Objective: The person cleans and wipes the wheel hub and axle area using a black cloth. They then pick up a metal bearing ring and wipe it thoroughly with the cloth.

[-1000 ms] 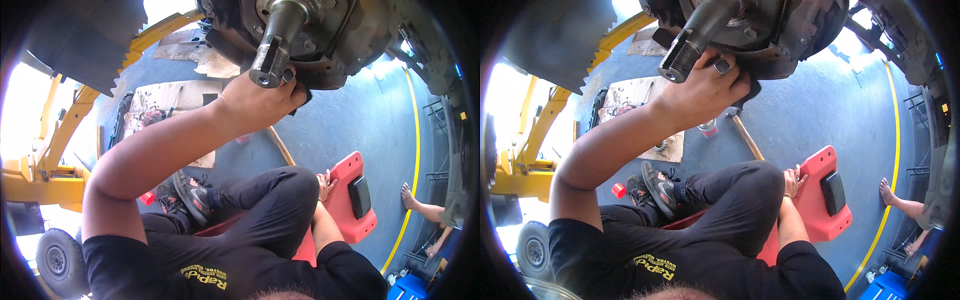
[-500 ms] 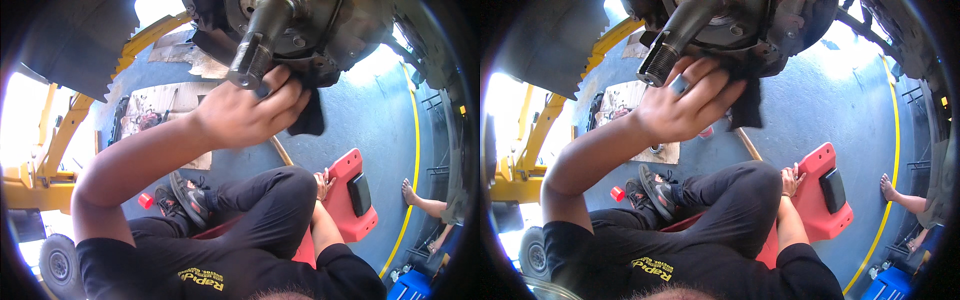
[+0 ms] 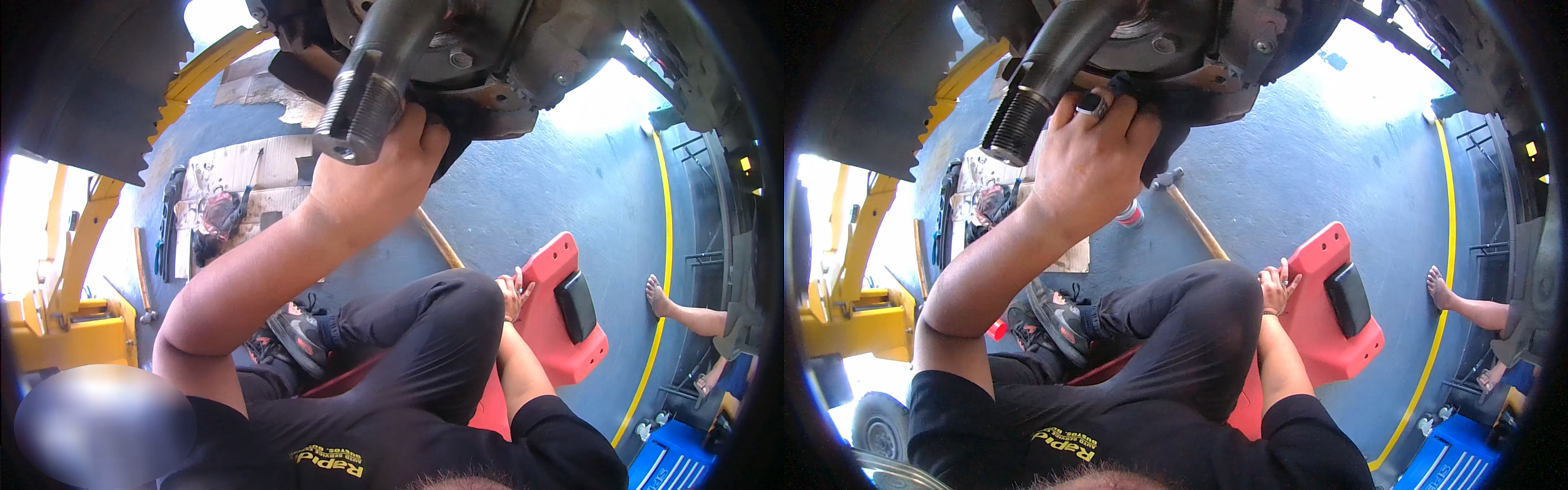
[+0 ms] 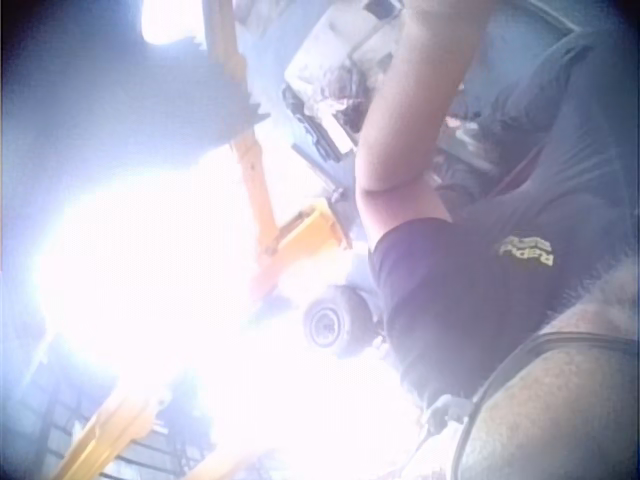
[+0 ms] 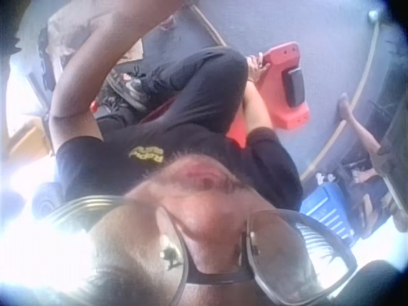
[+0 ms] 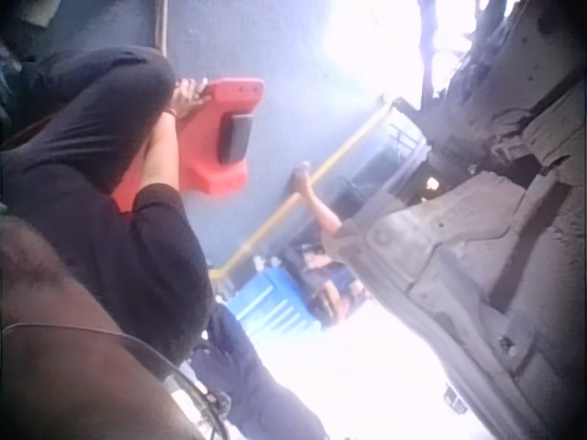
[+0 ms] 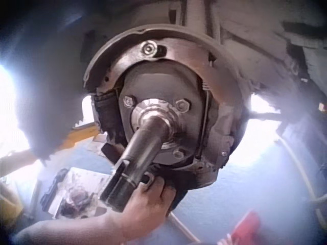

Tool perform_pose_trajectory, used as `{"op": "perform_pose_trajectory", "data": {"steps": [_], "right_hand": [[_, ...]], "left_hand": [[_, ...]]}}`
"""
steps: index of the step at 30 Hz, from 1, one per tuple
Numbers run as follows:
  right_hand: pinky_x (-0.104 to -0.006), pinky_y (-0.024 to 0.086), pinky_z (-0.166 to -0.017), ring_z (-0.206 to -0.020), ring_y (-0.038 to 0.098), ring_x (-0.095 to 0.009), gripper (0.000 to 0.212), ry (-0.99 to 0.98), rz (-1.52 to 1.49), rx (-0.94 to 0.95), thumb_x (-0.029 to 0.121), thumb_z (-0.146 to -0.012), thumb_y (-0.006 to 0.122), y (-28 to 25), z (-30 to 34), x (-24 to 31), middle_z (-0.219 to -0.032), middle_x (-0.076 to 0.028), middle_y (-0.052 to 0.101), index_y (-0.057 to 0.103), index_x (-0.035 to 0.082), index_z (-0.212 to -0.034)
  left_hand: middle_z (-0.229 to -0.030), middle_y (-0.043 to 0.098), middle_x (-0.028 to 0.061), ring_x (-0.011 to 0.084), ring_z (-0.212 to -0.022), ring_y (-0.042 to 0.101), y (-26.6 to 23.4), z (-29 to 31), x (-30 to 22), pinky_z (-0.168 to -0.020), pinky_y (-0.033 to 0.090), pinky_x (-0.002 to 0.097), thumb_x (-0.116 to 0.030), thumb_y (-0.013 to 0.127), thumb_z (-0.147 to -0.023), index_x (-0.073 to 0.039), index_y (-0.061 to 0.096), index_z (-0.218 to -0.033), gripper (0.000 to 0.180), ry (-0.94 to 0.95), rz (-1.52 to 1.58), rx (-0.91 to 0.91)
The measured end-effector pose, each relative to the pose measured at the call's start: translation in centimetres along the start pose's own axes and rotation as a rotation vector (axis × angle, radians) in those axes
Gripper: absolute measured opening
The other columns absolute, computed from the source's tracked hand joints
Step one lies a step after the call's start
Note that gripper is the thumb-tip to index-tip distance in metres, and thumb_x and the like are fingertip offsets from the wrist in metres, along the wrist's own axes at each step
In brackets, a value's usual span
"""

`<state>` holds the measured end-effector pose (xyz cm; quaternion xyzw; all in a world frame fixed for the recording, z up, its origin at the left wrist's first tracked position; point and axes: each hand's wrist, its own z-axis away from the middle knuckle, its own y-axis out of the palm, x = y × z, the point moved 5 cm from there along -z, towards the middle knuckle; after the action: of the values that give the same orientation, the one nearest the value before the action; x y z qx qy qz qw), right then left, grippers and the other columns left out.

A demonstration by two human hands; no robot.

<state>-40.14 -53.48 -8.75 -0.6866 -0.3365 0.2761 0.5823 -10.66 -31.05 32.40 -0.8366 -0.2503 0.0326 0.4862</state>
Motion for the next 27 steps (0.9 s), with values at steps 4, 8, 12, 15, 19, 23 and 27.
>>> {"op": "perform_pose_trajectory", "data": {"steps": [4,8,12,15,19,23,27], "right_hand": [[-0.0606,-0.001,-0.124,-0.148,0.032,-0.020,0.008,0.003,-0.017,0.003,0.023,-0.083,0.065,-0.5,-0.4,0.7,-0.116,0.011,0.064,0.070,0.023,-0.089],[-0.0614,-0.002,-0.124,-0.148,0.033,-0.020,0.008,0.000,-0.038,-0.022,0.025,-0.086,0.062,-0.6,-0.2,0.1,-0.114,0.011,0.063,0.070,0.023,-0.088],[-0.0617,-0.002,-0.124,-0.148,0.032,-0.019,0.011,-0.030,0.069,-0.045,0.029,-0.089,0.060,-0.5,-0.1,-0.1,-0.114,0.012,0.063,0.070,0.024,-0.088],[-0.0616,-0.002,-0.124,-0.148,0.033,-0.019,0.013,-0.020,0.023,-0.022,0.031,-0.089,0.059,-0.1,0.0,0.2,-0.114,0.012,0.063,0.071,0.025,-0.090],[-0.0612,-0.002,-0.124,-0.148,0.034,-0.019,0.014,-0.005,0.033,0.005,0.032,-0.090,0.059,-0.9,-0.1,0.1,-0.114,0.012,0.063,0.072,0.026,-0.093],[-0.0612,-0.002,-0.124,-0.148,0.034,-0.019,0.016,-0.003,0.048,0.026,0.032,-0.090,0.059,-0.5,-0.3,0.6,-0.114,0.013,0.063,0.072,0.026,-0.096],[-0.0617,-0.002,-0.123,-0.149,0.031,-0.019,0.017,-0.035,0.067,-0.004,0.034,-0.091,0.058,-0.2,-0.1,-0.2,-0.117,0.012,0.063,0.072,0.026,-0.096]], "left_hand": [[-0.105,0.065,0.0092,0.0303,-0.103,0.062,0.8,0.7,-0.9,-0.098,0.037,0.0502,-0.014,0.076,-0.070,-0.009,0.052,-0.140,0.074,-0.052,0.180,-0.073],[-0.100,0.068,0.0131,0.0328,-0.101,0.065,1.3,-0.3,-2.2,-0.092,0.045,0.0451,-0.013,0.078,-0.066,-0.006,0.047,-0.147,0.087,-0.177,0.418,0.025],[-0.100,0.071,0.0128,0.0318,-0.088,0.071,1.5,-1.5,-3.4,-0.078,0.056,0.0426,-0.016,0.077,-0.066,-0.009,0.051,-0.145,0.083,-0.177,0.594,-0.051],[-0.102,0.072,0.0120,0.0304,-0.088,0.072,1.3,-1.4,-2.5,-0.075,0.058,0.0424,-0.018,0.077,-0.069,-0.012,0.053,-0.144,0.079,-0.156,0.432,0.033],[-0.099,0.073,0.0177,0.0306,-0.083,0.074,1.6,0.4,0.0,-0.073,0.060,0.0417,-0.021,0.078,-0.075,-0.013,0.054,-0.143,0.072,-0.104,0.308,0.021],[-0.090,0.071,0.0232,0.0376,-0.084,0.072,0.9,0.0,0.4,-0.074,0.058,0.0436,-0.019,0.075,-0.075,-0.008,0.059,-0.137,0.065,-0.219,0.457,0.082],[-0.119,0.067,0.0253,0.0417,-0.100,0.069,1.9,-1.6,-2.0,-0.091,0.056,0.0435,-0.020,0.070,-0.076,-0.010,0.057,-0.140,0.066,-0.355,1.061,0.151]]}}
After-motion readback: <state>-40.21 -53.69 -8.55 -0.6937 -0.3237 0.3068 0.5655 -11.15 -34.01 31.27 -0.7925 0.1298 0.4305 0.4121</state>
